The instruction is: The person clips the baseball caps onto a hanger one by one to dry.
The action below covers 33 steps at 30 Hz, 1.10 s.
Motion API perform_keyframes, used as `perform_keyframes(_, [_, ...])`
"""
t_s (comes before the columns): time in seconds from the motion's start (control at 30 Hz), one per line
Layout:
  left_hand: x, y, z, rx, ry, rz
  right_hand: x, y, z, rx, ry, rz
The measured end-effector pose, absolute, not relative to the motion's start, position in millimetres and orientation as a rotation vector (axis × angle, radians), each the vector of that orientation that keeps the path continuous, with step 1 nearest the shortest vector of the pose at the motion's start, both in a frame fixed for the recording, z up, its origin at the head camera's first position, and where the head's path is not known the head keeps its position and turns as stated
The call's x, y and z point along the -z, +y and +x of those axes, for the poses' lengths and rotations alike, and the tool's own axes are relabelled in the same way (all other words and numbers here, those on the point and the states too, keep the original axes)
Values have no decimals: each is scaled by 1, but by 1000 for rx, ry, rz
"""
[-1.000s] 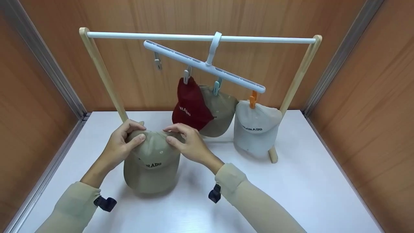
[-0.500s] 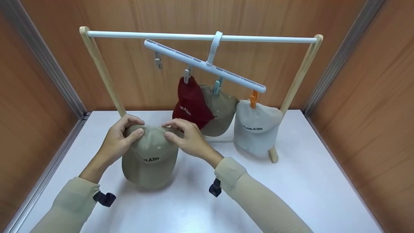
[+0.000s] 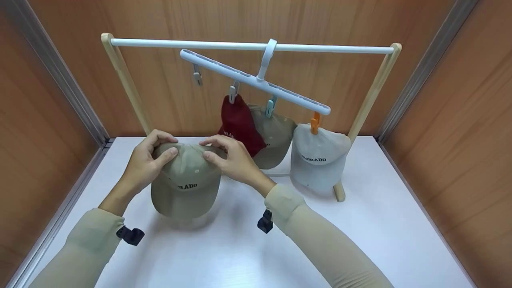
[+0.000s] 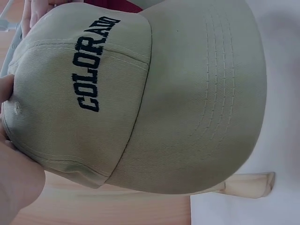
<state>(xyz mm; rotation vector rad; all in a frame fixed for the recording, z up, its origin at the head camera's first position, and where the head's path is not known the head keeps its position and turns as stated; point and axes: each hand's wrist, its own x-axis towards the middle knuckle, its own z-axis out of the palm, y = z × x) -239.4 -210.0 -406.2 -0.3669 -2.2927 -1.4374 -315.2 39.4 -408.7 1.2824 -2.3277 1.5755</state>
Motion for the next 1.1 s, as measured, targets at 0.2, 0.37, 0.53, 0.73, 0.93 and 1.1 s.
perform_keyframes(0.2, [397,-213,-243,1436,-2292,-361,401,34,-318,-1601,-2324,1235])
perform_keyframes(0.37, [389,-217,-246,1421,-2305,-366,396,30,-319,-1648,-2327,1207])
perform_keyframes(0.53, [380,-220,-252,1400,-2310,-389,389,28,-322,-1653,-2307,1206])
perform_keyframes(0.73, [369,-222,-257,1385,-2292,-403,379,24,-329,-1647,-2299,1226])
perform_keyframes(0.93, [361,-223,-265,1359,-2284,-396,368,23,-335,-1605,-2324,1216])
perform_keyframes(1.1, [355,-224,-270,1338,-2283,-377,361,21,-338,-1579,-2335,1208])
